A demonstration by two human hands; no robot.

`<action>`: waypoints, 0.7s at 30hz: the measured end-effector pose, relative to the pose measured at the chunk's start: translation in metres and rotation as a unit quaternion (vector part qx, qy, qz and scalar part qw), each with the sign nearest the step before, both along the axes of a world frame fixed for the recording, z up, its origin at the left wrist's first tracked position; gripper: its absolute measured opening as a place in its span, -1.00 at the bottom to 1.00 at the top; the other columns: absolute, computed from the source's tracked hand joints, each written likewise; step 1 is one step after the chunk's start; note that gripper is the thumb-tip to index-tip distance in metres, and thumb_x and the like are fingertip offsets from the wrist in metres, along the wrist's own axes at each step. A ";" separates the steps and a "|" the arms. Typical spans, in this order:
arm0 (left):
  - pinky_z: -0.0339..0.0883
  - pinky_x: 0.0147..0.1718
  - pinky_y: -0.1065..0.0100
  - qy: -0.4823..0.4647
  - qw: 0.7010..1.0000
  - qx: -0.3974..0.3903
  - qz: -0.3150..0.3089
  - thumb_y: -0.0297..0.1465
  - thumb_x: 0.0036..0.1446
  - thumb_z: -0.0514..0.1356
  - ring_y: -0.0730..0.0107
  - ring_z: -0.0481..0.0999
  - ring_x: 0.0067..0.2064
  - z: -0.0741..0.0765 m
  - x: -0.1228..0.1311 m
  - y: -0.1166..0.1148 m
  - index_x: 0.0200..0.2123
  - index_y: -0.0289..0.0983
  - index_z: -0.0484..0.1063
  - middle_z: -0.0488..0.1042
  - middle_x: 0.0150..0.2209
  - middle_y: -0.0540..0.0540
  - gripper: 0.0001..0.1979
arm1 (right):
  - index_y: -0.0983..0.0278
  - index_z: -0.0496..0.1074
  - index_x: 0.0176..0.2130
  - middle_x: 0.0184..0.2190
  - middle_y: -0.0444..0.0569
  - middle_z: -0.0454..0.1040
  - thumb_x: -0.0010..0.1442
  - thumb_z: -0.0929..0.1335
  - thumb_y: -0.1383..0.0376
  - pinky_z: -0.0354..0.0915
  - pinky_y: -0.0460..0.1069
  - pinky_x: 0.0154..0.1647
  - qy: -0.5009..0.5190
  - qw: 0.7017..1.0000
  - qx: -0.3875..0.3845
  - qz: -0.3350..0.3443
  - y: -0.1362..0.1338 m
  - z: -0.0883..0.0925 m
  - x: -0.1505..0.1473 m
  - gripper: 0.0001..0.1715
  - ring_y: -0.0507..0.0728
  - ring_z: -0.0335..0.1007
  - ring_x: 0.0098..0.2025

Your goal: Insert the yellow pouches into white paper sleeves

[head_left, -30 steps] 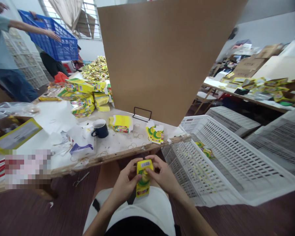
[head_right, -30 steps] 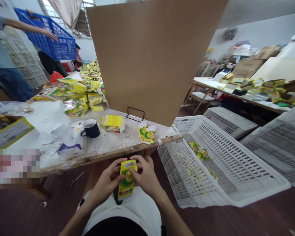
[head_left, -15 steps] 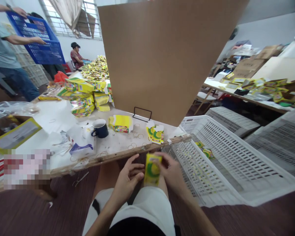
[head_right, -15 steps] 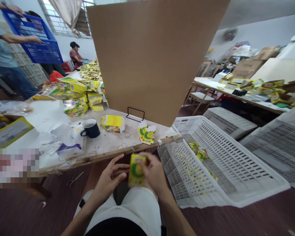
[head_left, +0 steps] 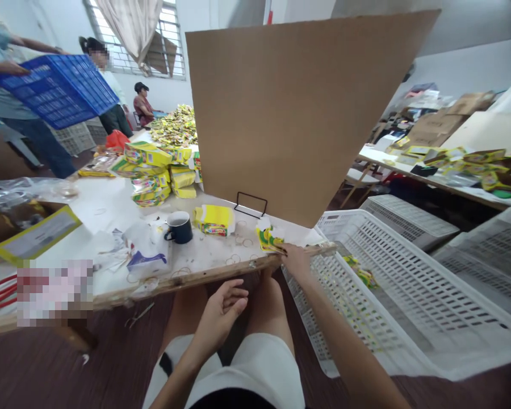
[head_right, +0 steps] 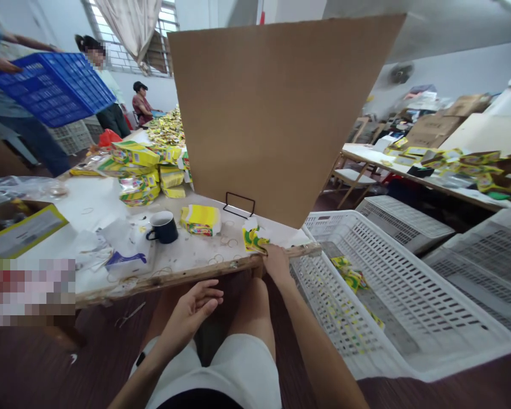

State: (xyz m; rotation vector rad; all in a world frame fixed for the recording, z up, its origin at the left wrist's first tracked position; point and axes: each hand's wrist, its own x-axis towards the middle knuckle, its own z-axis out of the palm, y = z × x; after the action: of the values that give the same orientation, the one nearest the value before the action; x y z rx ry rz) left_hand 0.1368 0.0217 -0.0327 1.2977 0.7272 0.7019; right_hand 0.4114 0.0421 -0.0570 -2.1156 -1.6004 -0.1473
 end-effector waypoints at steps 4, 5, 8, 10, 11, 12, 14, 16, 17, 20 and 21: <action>0.37 -0.12 0.16 -0.040 0.996 -0.080 0.018 -0.18 -0.04 0.32 0.18 0.56 -0.20 -0.008 0.004 0.000 -0.10 -0.35 0.41 0.57 -0.23 -0.25 -0.52 | 0.33 0.53 -0.15 -0.18 0.12 0.53 0.22 0.25 0.40 0.18 0.15 0.01 -0.006 0.999 0.051 -0.016 -0.028 0.009 -0.010 -0.71 0.27 0.37 -0.10; 0.37 -0.12 0.17 -0.049 0.992 -0.115 0.018 -0.17 -0.05 0.33 0.17 0.57 -0.20 -0.009 0.006 -0.002 -0.10 -0.36 0.42 0.57 -0.23 -0.25 -0.50 | 0.33 0.50 -0.09 -0.11 0.13 0.50 0.23 0.22 0.40 0.16 0.18 0.04 -0.008 0.997 0.074 -0.022 -0.040 0.010 -0.022 -0.67 0.28 0.33 -0.04; 0.37 -0.09 0.17 -0.128 0.962 -0.242 0.003 -0.10 -0.03 0.29 0.13 0.56 -0.13 -0.009 0.011 -0.009 -0.04 -0.35 0.41 0.57 -0.16 -0.27 -0.44 | 0.23 0.37 0.10 0.04 0.08 0.39 0.23 0.20 0.43 0.15 0.21 0.04 0.001 0.983 0.172 0.057 -0.079 0.005 -0.077 -0.53 0.28 0.25 0.04; 0.37 -0.08 0.20 -0.194 0.924 -0.328 -0.027 -0.04 0.03 0.21 0.13 0.54 -0.08 -0.006 0.012 -0.012 -0.05 -0.37 0.44 0.57 -0.14 -0.27 -0.44 | 0.15 0.24 0.19 0.03 0.04 0.39 0.21 0.25 0.42 0.21 0.21 -0.02 0.021 0.963 0.188 0.192 -0.101 0.002 -0.114 -0.43 0.29 0.27 0.02; 0.38 -0.10 0.24 -0.212 0.908 -0.360 -0.035 -0.03 0.06 0.18 0.14 0.54 -0.09 -0.004 0.011 -0.012 -0.09 -0.39 0.46 0.58 -0.17 -0.27 -0.45 | 0.14 0.19 0.22 0.04 0.04 0.39 0.20 0.28 0.38 0.23 0.21 -0.05 0.034 0.955 0.173 0.239 -0.108 0.003 -0.129 -0.39 0.30 0.28 0.01; 0.40 -0.15 0.28 -0.217 0.899 -0.380 -0.034 -0.05 0.07 0.17 0.16 0.55 -0.11 -0.002 0.011 -0.012 -0.14 -0.40 0.49 0.59 -0.20 -0.25 -0.48 | 0.15 0.17 0.24 0.05 0.05 0.37 0.20 0.32 0.32 0.24 0.21 -0.07 0.044 0.950 0.145 0.271 -0.113 0.005 -0.139 -0.36 0.32 0.27 0.01; 0.42 -0.25 0.36 -0.202 0.903 -0.379 -0.008 -0.15 0.07 0.20 0.19 0.56 -0.15 0.002 0.009 -0.011 -0.21 -0.38 0.51 0.61 -0.26 -0.21 -0.60 | 0.17 0.21 0.21 0.09 0.07 0.33 0.15 0.40 0.14 0.23 0.22 -0.07 0.058 0.950 0.099 0.291 -0.116 0.013 -0.148 -0.32 0.35 0.26 0.01; 0.41 -0.27 0.38 -0.189 0.922 -0.338 0.023 -0.25 0.01 0.27 0.18 0.56 -0.14 0.007 0.008 -0.011 -0.25 -0.34 0.53 0.61 -0.28 -0.16 -0.70 | 0.16 0.31 0.12 0.10 0.06 0.31 0.09 0.43 0.01 0.19 0.22 -0.02 0.065 0.953 0.084 0.285 -0.112 0.024 -0.145 -0.34 0.35 0.23 0.03; 0.41 -0.24 0.36 -0.186 0.929 -0.320 0.029 -0.26 -0.02 0.29 0.16 0.55 -0.12 0.009 0.008 -0.011 -0.26 -0.32 0.53 0.61 -0.28 -0.15 -0.71 | 0.16 0.34 0.07 0.09 0.05 0.32 0.09 0.42 0.01 0.16 0.21 0.02 0.070 0.955 0.085 0.277 -0.109 0.029 -0.142 -0.40 0.33 0.23 0.03; 0.38 -0.14 0.26 -0.180 0.937 -0.299 0.016 -0.11 -0.04 0.28 0.07 0.50 -0.05 0.011 0.007 -0.013 -0.24 -0.31 0.54 0.60 -0.25 -0.18 -0.60 | 0.18 0.40 -0.07 0.03 0.04 0.36 0.14 0.41 0.08 0.10 0.21 0.08 0.098 0.959 0.099 0.246 -0.100 0.039 -0.136 -0.61 0.28 0.23 0.02; 0.36 -0.11 0.23 -0.176 0.940 -0.291 0.004 -0.04 -0.04 0.25 0.05 0.48 -0.03 0.011 0.006 -0.013 -0.22 -0.32 0.54 0.59 -0.22 -0.20 -0.52 | 0.19 0.41 -0.10 0.00 0.03 0.38 0.16 0.40 0.09 0.08 0.21 0.10 0.107 0.959 0.106 0.240 -0.098 0.040 -0.136 -0.65 0.27 0.23 0.01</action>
State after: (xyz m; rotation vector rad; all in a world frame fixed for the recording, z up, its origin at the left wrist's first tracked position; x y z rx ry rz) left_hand 0.1425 0.0086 -0.0220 0.6061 0.5831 0.6386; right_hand 0.2752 -0.0558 -0.0168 -1.4779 -1.8195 0.0681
